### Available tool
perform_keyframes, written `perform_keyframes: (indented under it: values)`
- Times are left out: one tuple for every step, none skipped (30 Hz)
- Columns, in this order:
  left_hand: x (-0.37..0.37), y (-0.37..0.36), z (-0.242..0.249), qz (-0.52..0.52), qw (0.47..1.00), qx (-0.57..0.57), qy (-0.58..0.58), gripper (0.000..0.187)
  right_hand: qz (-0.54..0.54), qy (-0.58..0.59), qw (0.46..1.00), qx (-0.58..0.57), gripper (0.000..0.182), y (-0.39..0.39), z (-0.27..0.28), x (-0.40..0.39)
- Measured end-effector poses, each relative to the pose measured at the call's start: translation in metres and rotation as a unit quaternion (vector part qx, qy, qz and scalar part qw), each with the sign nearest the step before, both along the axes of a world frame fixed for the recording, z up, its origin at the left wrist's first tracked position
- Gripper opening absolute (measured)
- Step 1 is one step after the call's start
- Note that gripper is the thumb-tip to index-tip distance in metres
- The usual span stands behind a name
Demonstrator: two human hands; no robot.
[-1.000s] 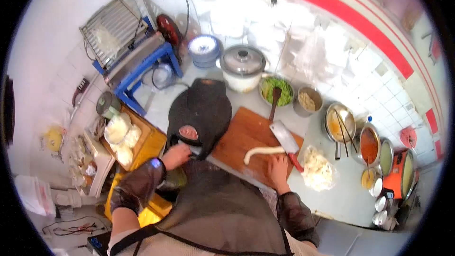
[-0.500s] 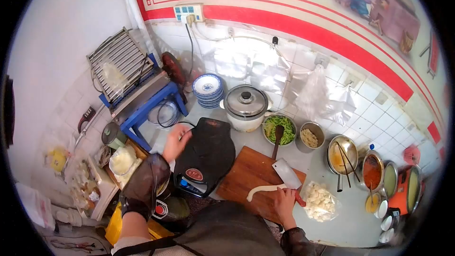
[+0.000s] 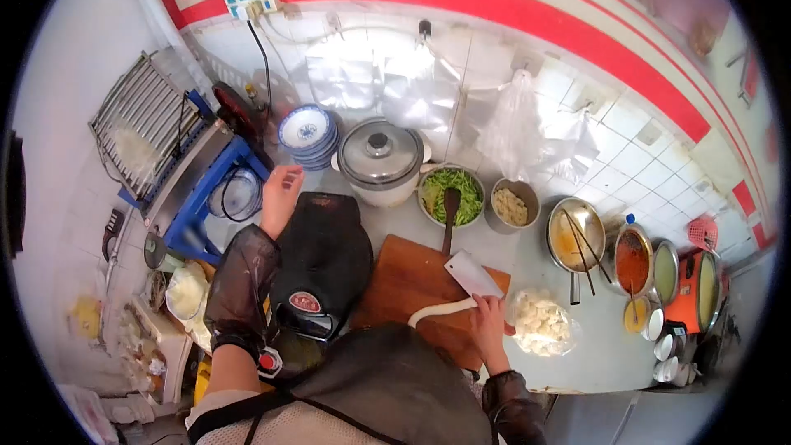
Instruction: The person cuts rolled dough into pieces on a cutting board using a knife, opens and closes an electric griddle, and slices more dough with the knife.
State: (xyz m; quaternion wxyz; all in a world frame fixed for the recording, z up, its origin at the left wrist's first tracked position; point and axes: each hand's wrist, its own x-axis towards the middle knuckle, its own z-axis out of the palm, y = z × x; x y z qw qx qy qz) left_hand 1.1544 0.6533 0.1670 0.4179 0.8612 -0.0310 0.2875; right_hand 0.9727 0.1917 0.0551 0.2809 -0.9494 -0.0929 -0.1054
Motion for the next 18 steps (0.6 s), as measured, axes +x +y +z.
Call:
perform_keyframes:
  values:
    - [-0.01,0.001,-0.012,0.007,0.999,-0.013,0.029,0.014,0.015,-0.002,1.0,0.013,0.038,0.008,0.007,0.007]
    - [-0.021,0.002,-0.024,0.016,0.998,-0.027,0.055,0.014,0.019,0.01,1.0,0.012,0.038,0.015,0.009,0.013]
    - [-0.033,0.005,-0.035,0.02,0.998,-0.024,0.05,0.014,0.03,0.019,0.999,0.004,0.037,0.022,0.01,0.02]
    - [-0.047,0.011,-0.047,0.023,0.998,-0.027,0.06,0.014,0.041,0.028,0.999,-0.005,0.036,0.029,0.011,0.027]
    - [-0.061,0.016,-0.06,0.038,0.995,-0.057,0.074,0.015,0.044,0.038,0.998,-0.009,0.036,0.034,0.012,0.034]
    - [-0.075,0.017,-0.071,0.054,0.991,-0.088,0.087,0.016,0.062,0.037,0.997,0.008,0.031,0.04,0.012,0.041]
    - [-0.093,0.015,-0.071,0.077,0.985,-0.103,0.114,0.016,0.079,0.038,0.996,0.027,0.026,0.046,0.01,0.048]
    - [-0.111,0.014,-0.072,0.088,0.979,-0.117,0.14,0.016,0.079,0.027,0.996,0.026,0.026,0.051,0.001,0.057]
    - [-0.128,0.019,-0.087,0.108,0.98,-0.111,0.126,0.015,0.073,0.014,0.997,0.025,0.025,0.054,-0.012,0.07]
    - [-0.147,0.023,-0.104,0.126,0.98,-0.104,0.11,0.015,0.05,0.021,0.998,0.042,0.033,0.056,-0.025,0.086]
    - [-0.166,0.026,-0.116,0.146,0.978,-0.093,0.113,0.014,0.028,0.024,0.997,0.061,0.04,0.058,-0.038,0.107]
    - [-0.186,0.025,-0.125,0.168,0.976,-0.082,0.113,0.013,-0.004,0.014,0.998,0.056,0.046,0.062,-0.052,0.129]
    - [-0.206,0.014,-0.112,0.207,0.963,-0.062,0.162,0.012,-0.032,0.004,0.998,0.051,0.052,0.065,-0.065,0.146]
    - [-0.225,0.006,-0.121,0.215,0.961,-0.063,0.162,0.012,-0.024,0.004,0.998,0.051,0.052,0.067,-0.075,0.158]
    - [-0.246,0.001,-0.13,0.209,0.958,-0.031,0.191,0.013,-0.059,0.012,0.998,0.022,0.055,0.072,-0.083,0.167]
    - [-0.267,-0.001,-0.138,0.206,0.953,0.002,0.221,0.014,-0.092,0.019,0.996,-0.006,0.058,0.079,-0.091,0.173]
    - [-0.282,-0.009,-0.135,0.159,0.958,0.014,0.238,0.018,-0.077,0.02,0.997,-0.002,0.058,0.082,-0.099,0.179]
    - [-0.294,-0.017,-0.132,0.111,0.96,0.024,0.255,0.022,-0.096,0.065,0.993,0.032,0.058,0.08,-0.103,0.183]
